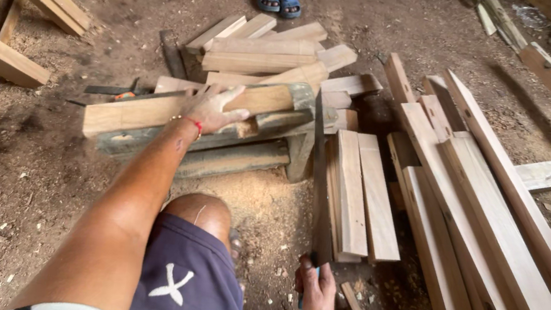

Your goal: The person saws through a piece of lumber by hand using a hand saw while holding the wood steady with their other hand on a wooden bench.

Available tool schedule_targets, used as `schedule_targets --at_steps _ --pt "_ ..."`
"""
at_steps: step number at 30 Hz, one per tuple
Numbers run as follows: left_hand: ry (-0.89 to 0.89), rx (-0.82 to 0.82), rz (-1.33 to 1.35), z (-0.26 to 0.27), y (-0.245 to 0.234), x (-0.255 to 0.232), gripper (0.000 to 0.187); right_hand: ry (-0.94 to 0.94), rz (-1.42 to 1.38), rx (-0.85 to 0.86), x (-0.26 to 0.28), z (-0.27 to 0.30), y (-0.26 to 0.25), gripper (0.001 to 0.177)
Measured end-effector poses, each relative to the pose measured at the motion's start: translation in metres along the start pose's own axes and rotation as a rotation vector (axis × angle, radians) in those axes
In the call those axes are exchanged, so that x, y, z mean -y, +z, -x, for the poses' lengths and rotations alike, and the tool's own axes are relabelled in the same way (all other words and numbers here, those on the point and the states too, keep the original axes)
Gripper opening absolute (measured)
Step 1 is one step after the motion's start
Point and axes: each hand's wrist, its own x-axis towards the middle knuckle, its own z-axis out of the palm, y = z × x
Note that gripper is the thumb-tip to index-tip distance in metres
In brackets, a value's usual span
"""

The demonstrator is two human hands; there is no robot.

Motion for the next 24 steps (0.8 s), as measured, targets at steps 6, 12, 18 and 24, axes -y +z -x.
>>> schedule_targets --at_steps 6,12,18,24 --pt "0.201 0.084 -0.204 -0.008 0.006 0.022 0.145 -0.004 -0.087 -0.088 -0.001 0.002 -0.007 0.037" --pt "0.16 0.164 -0.251 -0.012 0.008 0.017 0.151 -0.049 -0.035 -0.11 0.003 0.002 -0.016 0.042" --pt "0.158 0.169 -0.251 -0.004 0.0 0.013 0.138 -0.154 -0.086 0.071 0.035 0.006 0.015 0.045" --pt "0.219 0.123 -0.288 -0.003 -0.007 0.007 0.136 -0.073 -0.19 0.186 0.084 -0.012 0.06 0.053"
